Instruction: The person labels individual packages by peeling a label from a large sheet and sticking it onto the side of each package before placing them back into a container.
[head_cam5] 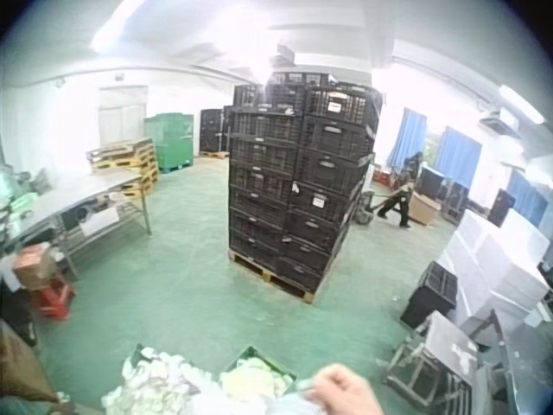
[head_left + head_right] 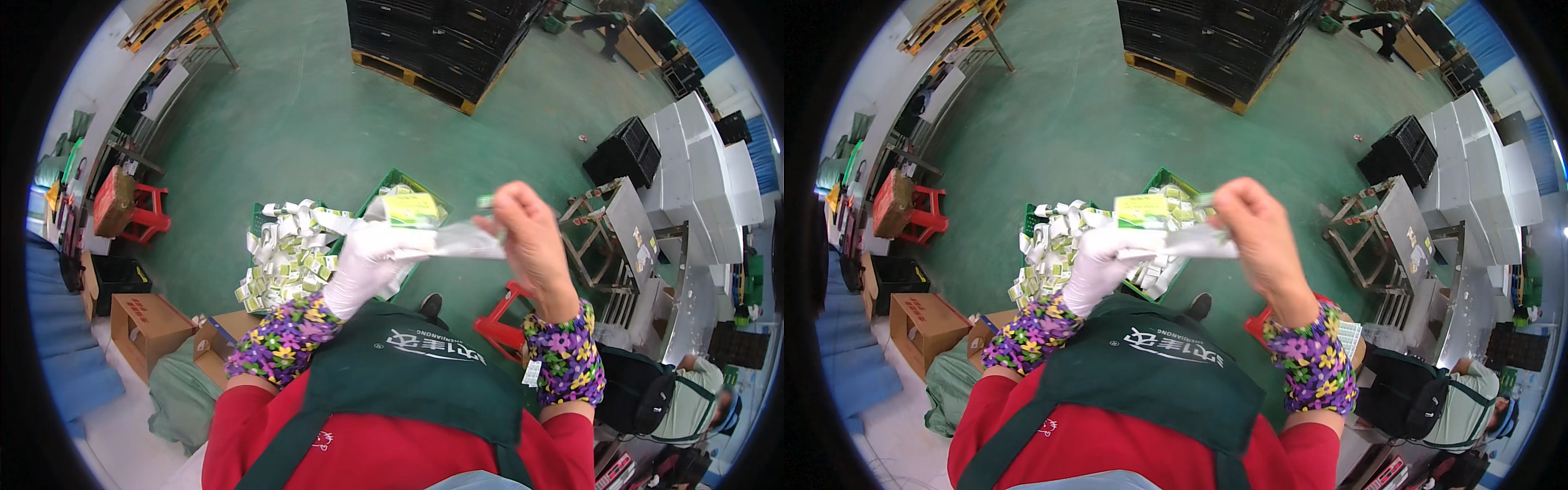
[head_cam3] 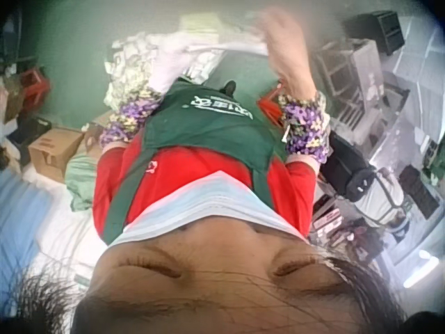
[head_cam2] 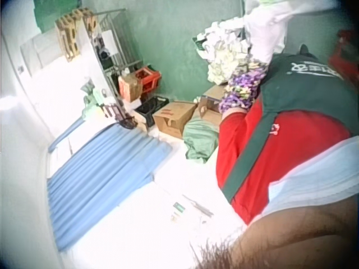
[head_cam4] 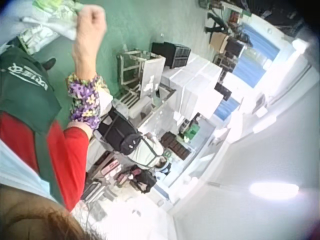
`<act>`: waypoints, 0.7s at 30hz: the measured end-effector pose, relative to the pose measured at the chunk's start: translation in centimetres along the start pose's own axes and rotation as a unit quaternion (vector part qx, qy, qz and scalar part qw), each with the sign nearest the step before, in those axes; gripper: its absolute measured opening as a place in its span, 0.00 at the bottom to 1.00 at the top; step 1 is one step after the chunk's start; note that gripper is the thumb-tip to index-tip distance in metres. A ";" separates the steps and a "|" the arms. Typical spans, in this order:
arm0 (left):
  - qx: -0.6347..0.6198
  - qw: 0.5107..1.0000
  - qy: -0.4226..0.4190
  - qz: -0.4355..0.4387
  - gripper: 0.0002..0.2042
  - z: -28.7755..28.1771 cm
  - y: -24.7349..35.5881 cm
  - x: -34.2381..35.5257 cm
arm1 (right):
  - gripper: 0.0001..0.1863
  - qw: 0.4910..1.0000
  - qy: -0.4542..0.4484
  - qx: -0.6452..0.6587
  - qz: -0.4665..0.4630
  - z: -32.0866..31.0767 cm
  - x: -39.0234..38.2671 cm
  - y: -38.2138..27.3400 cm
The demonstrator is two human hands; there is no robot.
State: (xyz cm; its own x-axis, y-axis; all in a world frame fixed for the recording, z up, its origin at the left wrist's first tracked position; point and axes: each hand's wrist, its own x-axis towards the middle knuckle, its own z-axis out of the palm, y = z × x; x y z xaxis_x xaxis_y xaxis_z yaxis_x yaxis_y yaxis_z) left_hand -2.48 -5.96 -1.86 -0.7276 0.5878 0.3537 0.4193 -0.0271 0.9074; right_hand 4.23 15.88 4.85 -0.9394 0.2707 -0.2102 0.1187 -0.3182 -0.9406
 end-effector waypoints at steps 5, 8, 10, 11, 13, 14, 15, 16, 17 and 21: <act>0.044 0.997 -0.043 0.040 0.05 1.0 0.2 -0.8 | 0.06 0.996 -0.085 -0.018 0.032 4.4 3.5 0.2; 0.094 0.994 -0.063 0.002 0.05 1.6 -1.4 -3.0 | 0.08 1.000 -0.025 0.016 -0.008 5.2 5.4 -2.8; 0.045 0.998 -0.020 -0.039 0.06 1.9 -0.9 -3.3 | 0.08 0.997 -0.001 -0.065 -0.049 5.0 5.7 -2.6; 0.025 0.998 0.000 -0.059 0.06 1.8 -0.5 -3.2 | 0.08 0.992 0.016 -0.102 -0.066 4.9 5.2 -2.2; 0.011 0.996 0.050 -0.070 0.06 1.4 -0.6 -3.2 | 0.09 0.978 0.044 -0.178 -0.100 4.8 3.2 -0.8; 0.032 0.996 0.063 -0.060 0.06 1.1 -0.7 -3.1 | 0.09 0.980 0.030 -0.184 -0.067 5.0 2.4 0.0; 0.048 0.995 0.070 -0.048 0.06 0.9 -0.7 -2.9 | 0.09 0.981 0.024 -0.192 -0.035 5.0 1.3 0.8; 0.066 0.994 0.077 -0.036 0.06 0.8 -0.6 -2.7 | 0.09 0.980 0.018 -0.198 -0.002 5.1 0.7 1.3; 0.075 0.994 0.076 -0.023 0.07 0.7 -0.6 -2.6 | 0.09 0.982 0.014 -0.188 0.008 5.2 0.5 1.7; 0.137 0.986 0.082 0.040 0.08 0.6 -0.5 -2.2 | 0.11 0.982 0.010 -0.191 0.013 6.0 0.2 2.7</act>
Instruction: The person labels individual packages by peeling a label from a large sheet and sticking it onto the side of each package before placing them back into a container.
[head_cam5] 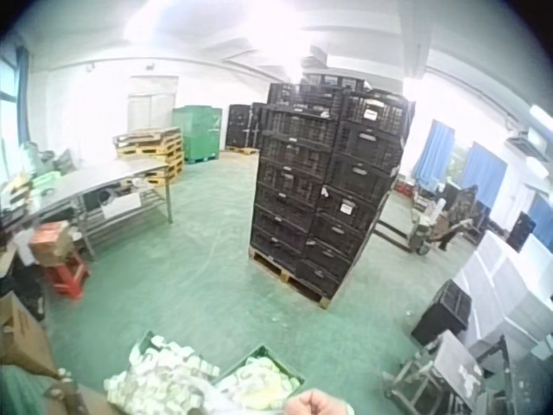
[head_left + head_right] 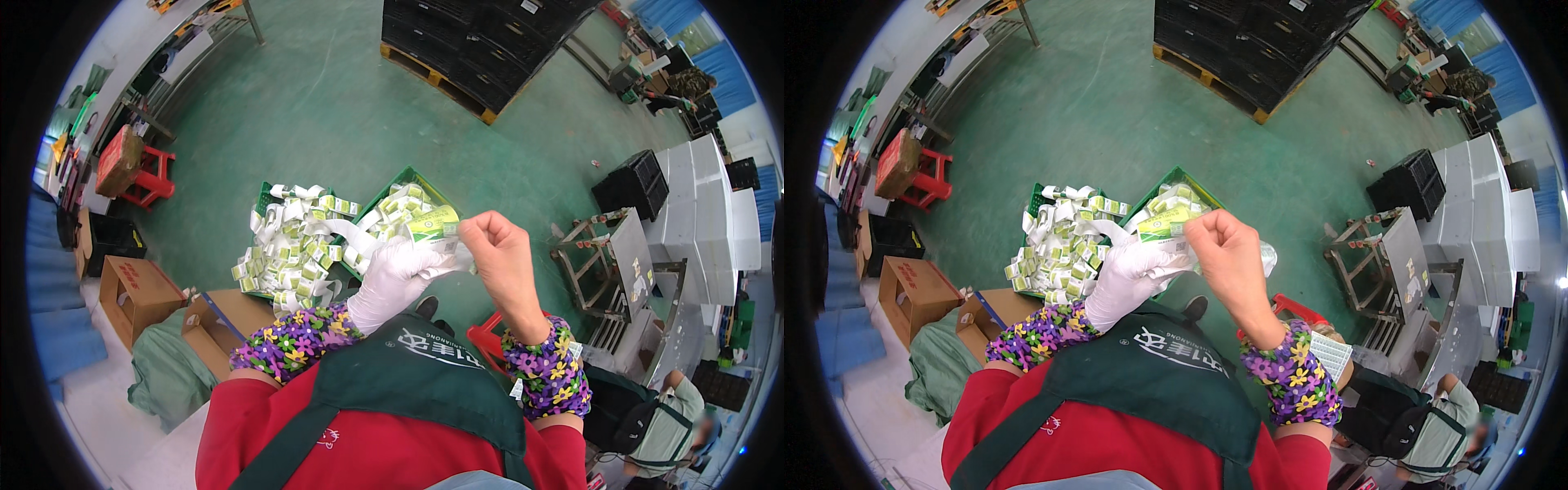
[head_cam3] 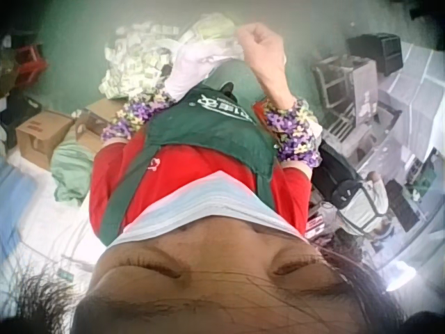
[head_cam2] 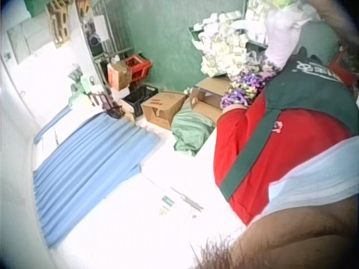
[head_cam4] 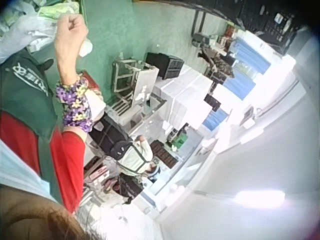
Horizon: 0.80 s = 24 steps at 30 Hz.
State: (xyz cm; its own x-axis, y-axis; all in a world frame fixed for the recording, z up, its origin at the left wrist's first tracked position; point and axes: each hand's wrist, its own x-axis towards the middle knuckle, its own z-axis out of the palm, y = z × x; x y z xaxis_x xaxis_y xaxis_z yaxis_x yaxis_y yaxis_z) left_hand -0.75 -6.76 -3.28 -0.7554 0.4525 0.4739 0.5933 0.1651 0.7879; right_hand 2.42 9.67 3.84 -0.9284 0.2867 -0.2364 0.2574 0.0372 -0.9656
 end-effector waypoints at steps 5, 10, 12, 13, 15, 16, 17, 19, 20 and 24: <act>-0.065 0.998 0.002 -0.013 0.12 -0.4 1.2 0.7 | 0.12 0.935 0.072 -0.332 -0.103 0.2 0.1 -0.3; 0.002 0.996 -0.035 0.077 0.10 0.0 -0.4 0.2 | 0.11 0.986 -0.079 -0.149 -0.016 -1.6 1.7 0.7; 0.038 0.992 -0.046 0.113 0.10 0.1 -0.4 0.3 | 0.09 0.994 -0.107 -0.025 -0.010 -1.5 2.1 -0.3; 0.054 0.992 -0.061 0.099 0.10 0.0 -0.2 0.1 | 0.08 0.995 -0.082 0.049 -0.011 -1.8 3.0 -0.5; 0.085 0.990 -0.090 0.072 0.09 0.0 0.2 -0.3 | 0.09 0.988 -0.085 0.122 -0.037 -3.2 4.2 -1.6; 0.029 0.993 -0.110 0.033 0.08 0.5 -0.3 -0.8 | 0.10 0.990 -0.087 0.108 -0.025 -3.8 4.3 -1.5; -0.030 0.993 -0.107 -0.028 0.09 0.5 -0.3 -1.0 | 0.11 0.994 -0.026 0.103 -0.031 -3.6 4.0 -1.6; -0.149 0.972 -0.091 -0.159 0.10 0.6 0.0 -1.0 | 0.12 0.992 0.088 0.086 -0.036 -2.7 2.8 -1.4; -0.154 0.969 -0.096 -0.167 0.12 0.2 0.1 -0.5 | 0.15 0.992 0.077 0.081 -0.051 -2.9 2.3 -0.4; -0.088 0.990 -0.054 -0.099 0.13 0.1 0.3 0.2 | 0.13 0.997 0.039 0.015 -0.063 -0.9 0.2 0.9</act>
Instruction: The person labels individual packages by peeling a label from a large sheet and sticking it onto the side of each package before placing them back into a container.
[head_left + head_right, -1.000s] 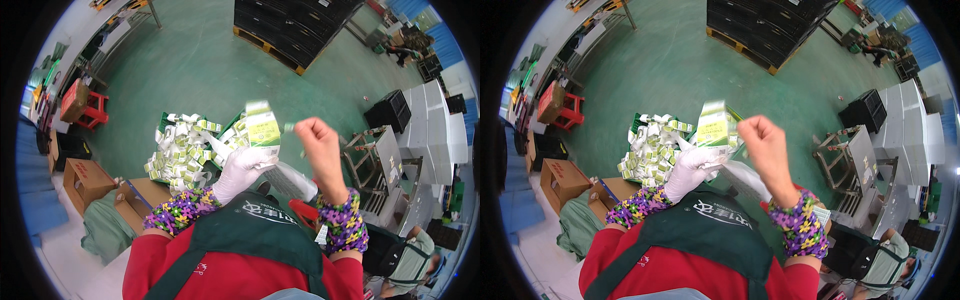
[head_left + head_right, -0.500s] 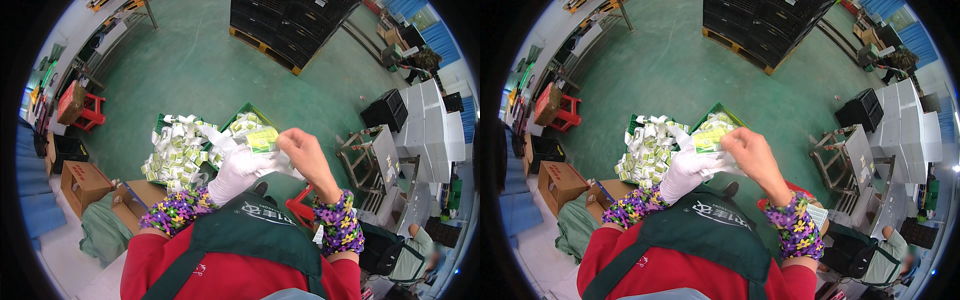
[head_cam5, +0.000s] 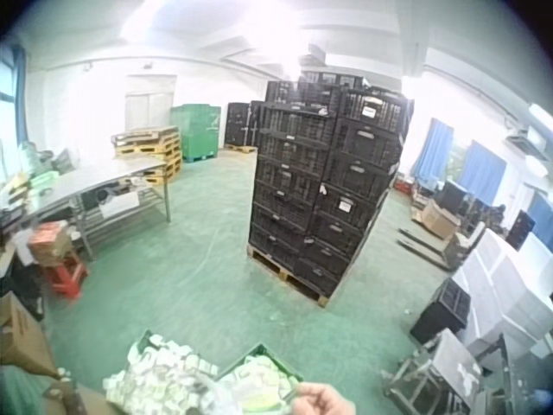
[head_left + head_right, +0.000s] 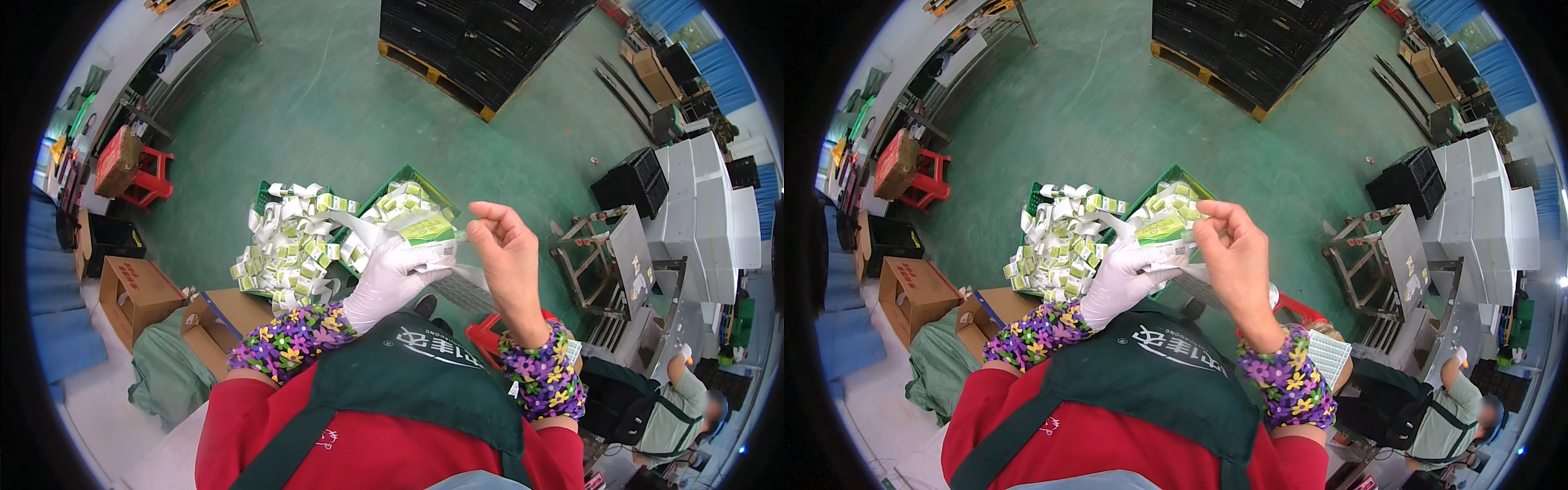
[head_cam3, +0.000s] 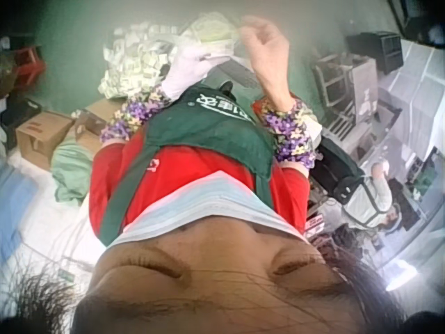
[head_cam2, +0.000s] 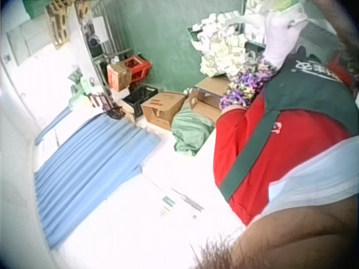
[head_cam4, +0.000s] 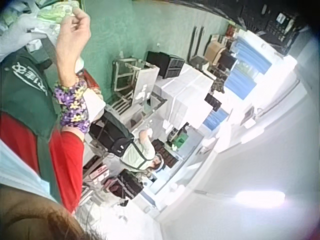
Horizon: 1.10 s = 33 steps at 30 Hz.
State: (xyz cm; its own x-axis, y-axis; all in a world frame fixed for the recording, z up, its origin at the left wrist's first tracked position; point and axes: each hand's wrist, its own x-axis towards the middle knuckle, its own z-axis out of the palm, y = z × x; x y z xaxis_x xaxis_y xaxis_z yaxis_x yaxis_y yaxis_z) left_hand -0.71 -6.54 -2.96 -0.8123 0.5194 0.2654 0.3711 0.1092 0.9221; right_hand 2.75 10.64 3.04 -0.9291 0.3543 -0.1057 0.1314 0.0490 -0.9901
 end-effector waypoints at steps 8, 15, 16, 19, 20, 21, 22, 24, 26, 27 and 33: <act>0.076 0.990 0.021 0.116 0.11 -0.1 1.0 0.3 | 0.12 0.927 0.050 -0.336 -0.160 1.8 -0.9 -0.7; 0.132 0.975 -0.048 0.170 0.11 -0.3 0.1 0.2 | 0.10 0.987 -0.149 0.008 0.052 -1.7 2.2 -0.7; 0.187 0.967 -0.050 0.165 0.11 -0.1 -0.1 -0.2 | 0.10 0.990 -0.129 0.035 0.039 -1.9 2.9 -1.6; 0.076 0.991 -0.072 0.084 0.10 1.0 -1.4 -0.8 | 0.09 0.991 -0.078 0.079 0.070 -2.9 4.4 -2.2; -0.016 0.996 -0.073 0.052 0.10 0.9 -1.3 -1.0 | 0.09 0.994 -0.050 0.070 0.074 -2.7 4.0 -2.7; -0.015 0.997 -0.061 0.033 0.10 0.8 -1.1 -0.9 | 0.11 0.995 -0.026 0.060 0.081 -2.2 3.3 -3.2; -0.015 0.999 -0.048 0.014 0.10 0.6 -1.0 -0.8 | 0.13 0.995 -0.002 0.050 0.087 -1.8 2.6 -3.3; 0.012 0.998 -0.034 0.046 0.10 -0.2 0.2 0.1 | 0.19 0.996 -0.044 0.062 0.037 -1.5 1.4 -1.8; 0.016 0.998 -0.022 0.050 0.09 0.0 0.2 0.1 | 0.19 0.993 -0.068 0.083 0.040 -0.6 0.1 -1.2; 0.019 0.998 -0.016 0.053 0.08 0.1 0.3 0.1 | 0.16 0.994 -0.076 0.069 0.025 -0.3 -0.1 -0.7; 0.083 0.991 -0.027 0.106 0.10 -0.7 1.5 0.5 | 0.14 0.986 -0.089 -0.118 -0.082 0.4 0.1 0.1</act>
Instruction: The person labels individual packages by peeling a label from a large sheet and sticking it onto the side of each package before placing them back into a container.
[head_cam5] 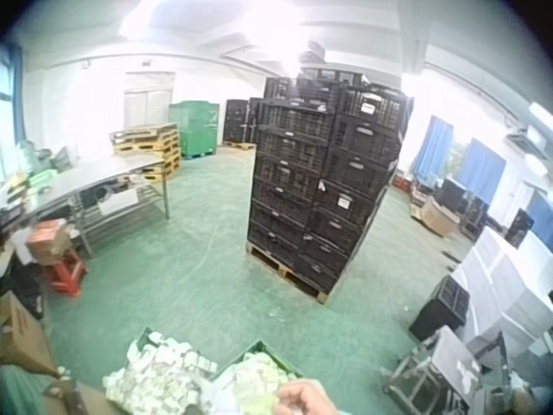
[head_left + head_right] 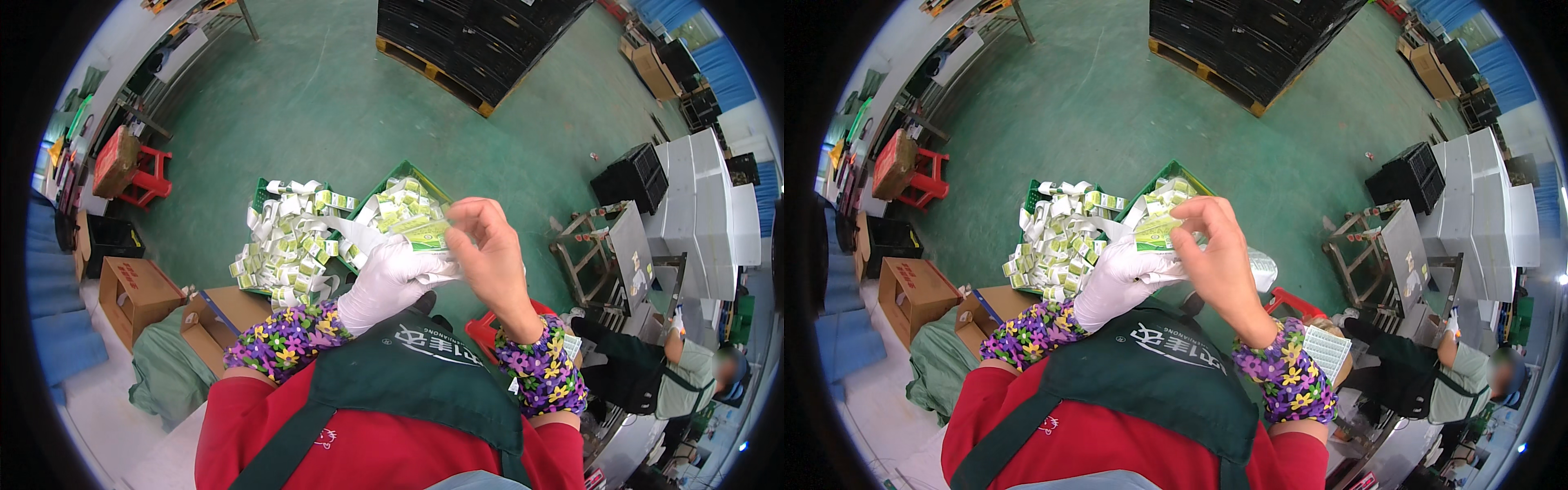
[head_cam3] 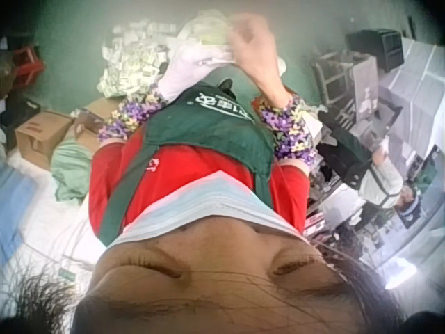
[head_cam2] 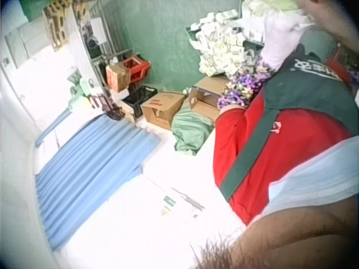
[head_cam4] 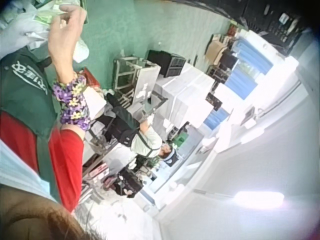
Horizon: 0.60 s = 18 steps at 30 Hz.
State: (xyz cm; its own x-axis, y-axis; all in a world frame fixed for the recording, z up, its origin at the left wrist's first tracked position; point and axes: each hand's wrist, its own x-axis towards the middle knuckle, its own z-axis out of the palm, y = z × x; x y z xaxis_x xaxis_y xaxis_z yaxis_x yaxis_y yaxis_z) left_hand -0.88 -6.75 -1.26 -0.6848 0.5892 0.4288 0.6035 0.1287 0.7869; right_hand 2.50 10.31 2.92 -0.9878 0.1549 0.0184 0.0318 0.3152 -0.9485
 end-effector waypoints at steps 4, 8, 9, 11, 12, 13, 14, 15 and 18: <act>0.055 0.997 -0.048 0.030 0.10 0.1 -0.7 -0.6 | 0.13 0.998 -0.005 -0.056 0.007 -0.7 0.6 0.9; -0.119 0.990 0.003 -0.082 0.08 -0.7 -0.3 0.2 | 0.13 0.998 0.034 -0.056 -0.015 -4.2 0.3 0.5; -0.209 0.959 0.037 -0.187 0.06 -1.3 -0.3 0.4 | 0.14 0.993 0.029 -0.100 -0.047 -5.5 -0.3 -0.2; -0.337 0.897 0.081 -0.274 0.07 -2.3 -1.1 1.2 | 0.19 0.970 -0.007 -0.236 -0.066 -8.0 -2.1 0.1; -0.365 0.876 0.088 -0.304 0.08 -2.9 -1.3 1.4 | 0.22 0.950 -0.031 -0.304 -0.062 -8.7 -3.0 0.2; -0.369 0.869 0.096 -0.314 0.10 -3.2 -1.1 1.8 | 0.24 0.932 -0.021 -0.352 -0.084 -8.9 -3.7 0.2; -0.384 0.860 0.102 -0.320 0.10 -3.2 -0.8 2.1 | 0.26 0.911 -0.012 -0.399 -0.106 -8.9 -4.3 0.1; -0.385 0.857 0.096 -0.330 0.10 -3.2 -1.1 2.2 | 0.29 0.887 -0.004 -0.444 -0.127 -8.7 -4.6 0.1; -0.386 0.856 0.080 -0.334 0.10 -3.0 -1.9 2.2 | 0.32 0.878 0.067 -0.442 -0.169 -8.4 -5.3 -0.5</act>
State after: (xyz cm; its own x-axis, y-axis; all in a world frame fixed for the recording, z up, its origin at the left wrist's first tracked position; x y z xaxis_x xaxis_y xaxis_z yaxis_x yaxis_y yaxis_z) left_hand -4.72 -8.12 -0.45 -0.8566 0.4647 -0.2243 -0.3519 -0.2083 0.9126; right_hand 8.97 17.18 5.97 -0.9387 0.0030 0.3448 -0.0947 0.9593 -0.2661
